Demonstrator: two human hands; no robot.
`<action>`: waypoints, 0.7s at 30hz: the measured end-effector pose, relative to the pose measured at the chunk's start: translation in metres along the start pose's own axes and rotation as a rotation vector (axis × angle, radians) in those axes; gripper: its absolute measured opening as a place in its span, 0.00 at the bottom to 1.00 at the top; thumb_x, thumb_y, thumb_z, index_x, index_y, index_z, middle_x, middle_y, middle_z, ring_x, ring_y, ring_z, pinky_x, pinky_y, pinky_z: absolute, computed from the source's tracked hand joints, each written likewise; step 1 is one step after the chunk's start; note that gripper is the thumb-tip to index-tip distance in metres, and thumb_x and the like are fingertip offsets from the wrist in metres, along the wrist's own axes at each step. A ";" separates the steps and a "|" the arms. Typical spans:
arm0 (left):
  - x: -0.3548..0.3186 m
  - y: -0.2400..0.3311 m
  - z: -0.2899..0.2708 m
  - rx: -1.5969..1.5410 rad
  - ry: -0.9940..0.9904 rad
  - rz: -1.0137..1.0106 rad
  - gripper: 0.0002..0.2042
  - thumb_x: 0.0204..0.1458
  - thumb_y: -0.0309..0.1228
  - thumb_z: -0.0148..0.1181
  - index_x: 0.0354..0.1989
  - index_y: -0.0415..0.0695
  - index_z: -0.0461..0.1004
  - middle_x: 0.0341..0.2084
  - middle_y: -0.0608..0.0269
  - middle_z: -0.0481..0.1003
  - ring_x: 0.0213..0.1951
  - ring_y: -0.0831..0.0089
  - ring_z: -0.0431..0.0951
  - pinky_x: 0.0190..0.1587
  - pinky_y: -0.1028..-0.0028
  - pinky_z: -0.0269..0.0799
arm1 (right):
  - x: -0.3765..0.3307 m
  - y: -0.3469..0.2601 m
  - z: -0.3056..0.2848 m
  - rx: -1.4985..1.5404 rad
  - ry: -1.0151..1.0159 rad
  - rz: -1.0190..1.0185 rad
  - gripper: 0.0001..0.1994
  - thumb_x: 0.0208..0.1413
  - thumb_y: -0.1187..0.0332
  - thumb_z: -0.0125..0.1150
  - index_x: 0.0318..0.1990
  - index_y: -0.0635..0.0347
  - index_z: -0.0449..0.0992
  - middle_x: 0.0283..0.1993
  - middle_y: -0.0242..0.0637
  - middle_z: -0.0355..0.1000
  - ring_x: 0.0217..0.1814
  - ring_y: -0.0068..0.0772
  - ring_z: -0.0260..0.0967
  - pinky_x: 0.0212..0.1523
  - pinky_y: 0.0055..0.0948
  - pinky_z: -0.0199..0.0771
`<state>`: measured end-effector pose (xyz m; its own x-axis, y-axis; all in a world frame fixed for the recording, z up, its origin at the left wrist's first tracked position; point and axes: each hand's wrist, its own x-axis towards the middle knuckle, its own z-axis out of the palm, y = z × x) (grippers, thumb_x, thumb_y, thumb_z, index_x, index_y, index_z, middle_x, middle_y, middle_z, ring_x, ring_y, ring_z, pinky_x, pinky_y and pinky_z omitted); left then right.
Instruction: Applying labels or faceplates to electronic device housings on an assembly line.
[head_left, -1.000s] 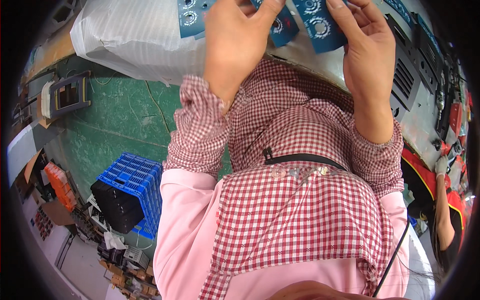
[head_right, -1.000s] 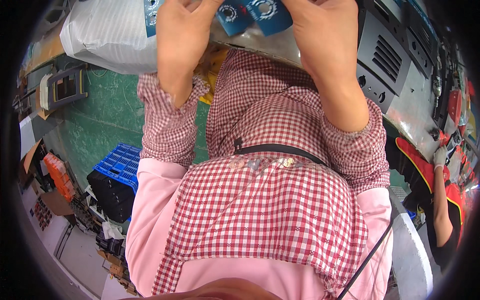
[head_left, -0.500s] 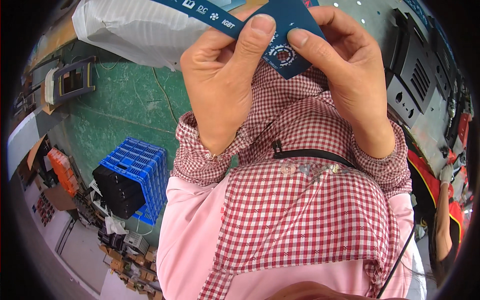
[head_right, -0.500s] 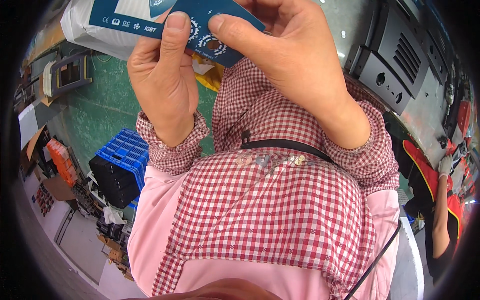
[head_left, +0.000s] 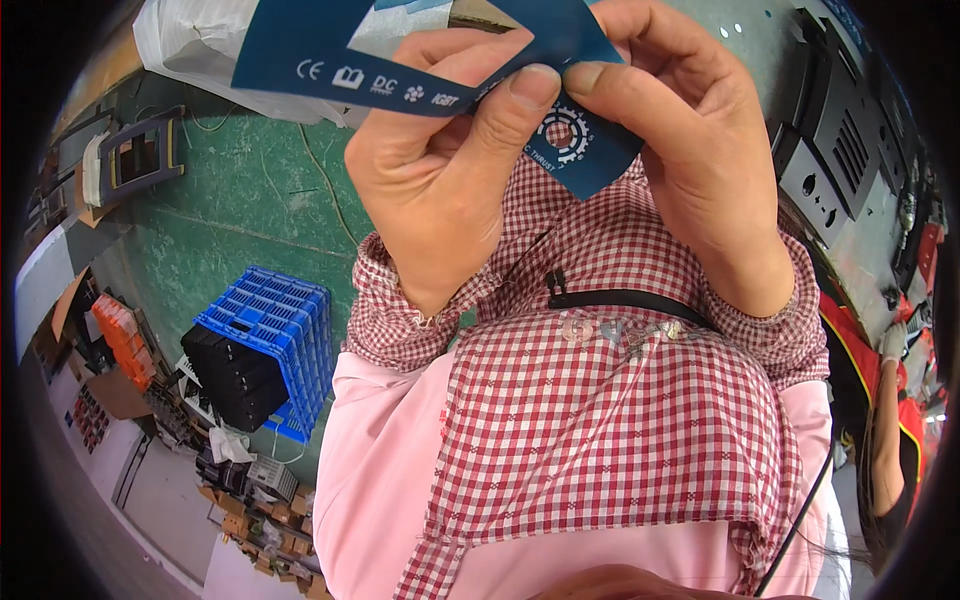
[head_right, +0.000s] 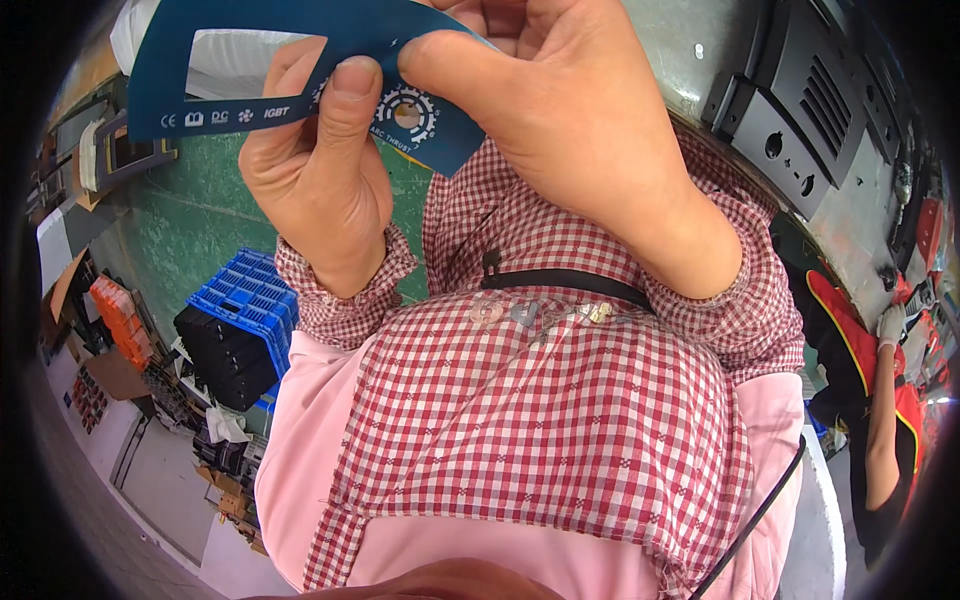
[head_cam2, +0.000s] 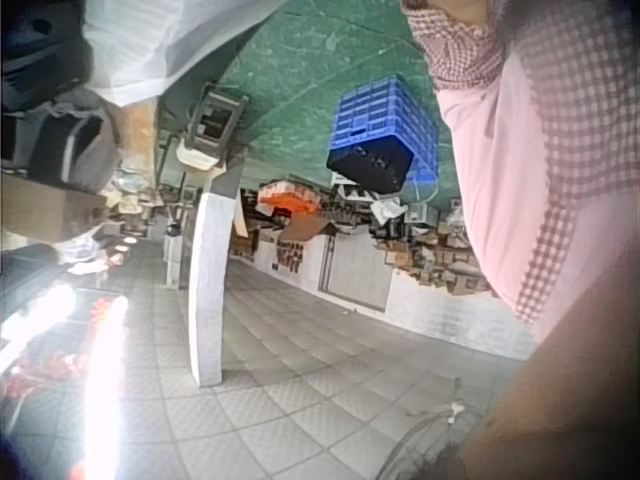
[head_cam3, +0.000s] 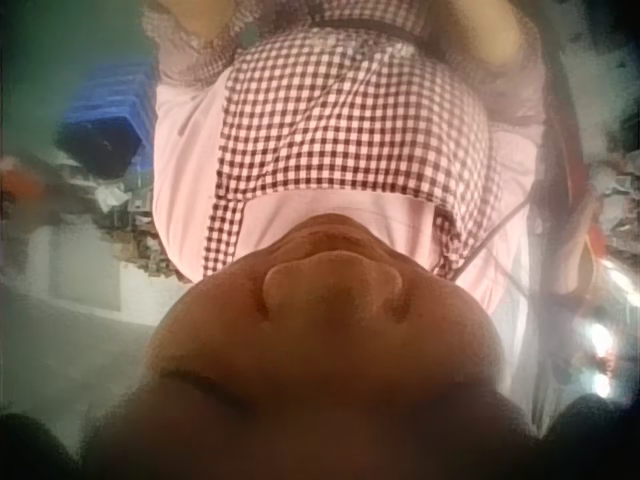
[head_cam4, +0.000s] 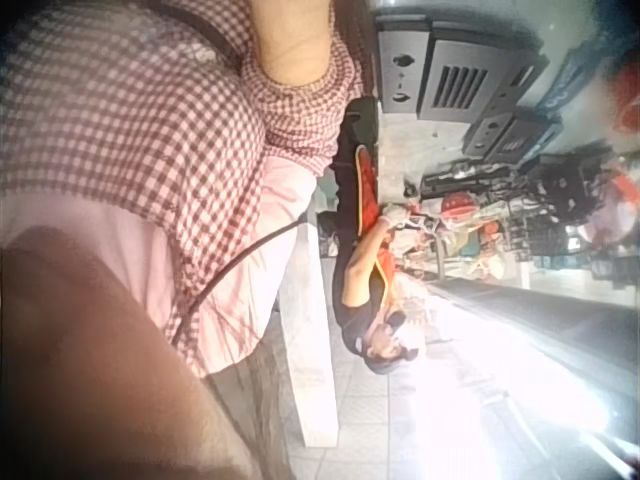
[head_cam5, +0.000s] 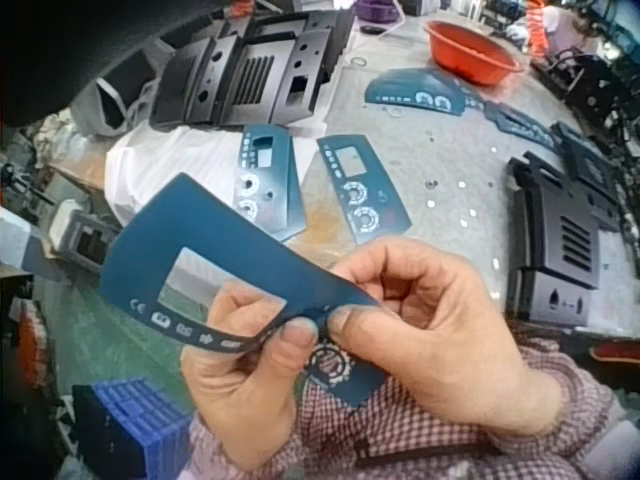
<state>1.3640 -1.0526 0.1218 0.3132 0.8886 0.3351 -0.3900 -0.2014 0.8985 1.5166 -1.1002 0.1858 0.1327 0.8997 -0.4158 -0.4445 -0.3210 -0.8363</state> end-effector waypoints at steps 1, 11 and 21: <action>-0.001 0.000 0.000 0.025 0.018 0.024 0.11 0.53 0.20 0.65 0.45 0.36 0.79 0.40 0.61 0.79 0.41 0.74 0.77 0.50 0.75 0.70 | 0.002 0.003 -0.001 0.000 0.001 0.002 0.10 0.57 0.78 0.61 0.46 0.69 0.73 0.37 0.33 0.75 0.37 0.16 0.71 0.40 0.17 0.73; -0.001 0.006 -0.001 -0.233 0.088 -0.200 0.10 0.57 0.22 0.60 0.47 0.38 0.78 0.41 0.61 0.80 0.42 0.75 0.78 0.48 0.76 0.73 | 0.005 0.018 -0.004 -0.176 -0.083 -0.166 0.07 0.58 0.76 0.62 0.42 0.67 0.73 0.32 0.28 0.72 0.31 0.10 0.65 0.31 0.12 0.65; 0.000 0.004 -0.005 -0.392 0.125 -0.263 0.09 0.60 0.26 0.57 0.47 0.39 0.77 0.40 0.59 0.80 0.42 0.74 0.79 0.47 0.75 0.75 | 0.009 0.037 -0.022 -0.462 -0.128 -0.333 0.14 0.60 0.69 0.61 0.50 0.68 0.74 0.40 0.38 0.76 0.44 0.26 0.73 0.43 0.24 0.73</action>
<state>1.3588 -1.0511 0.1240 0.3477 0.9361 0.0527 -0.6162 0.1857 0.7654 1.5208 -1.1106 0.1437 0.0786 0.9936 -0.0814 0.0392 -0.0847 -0.9956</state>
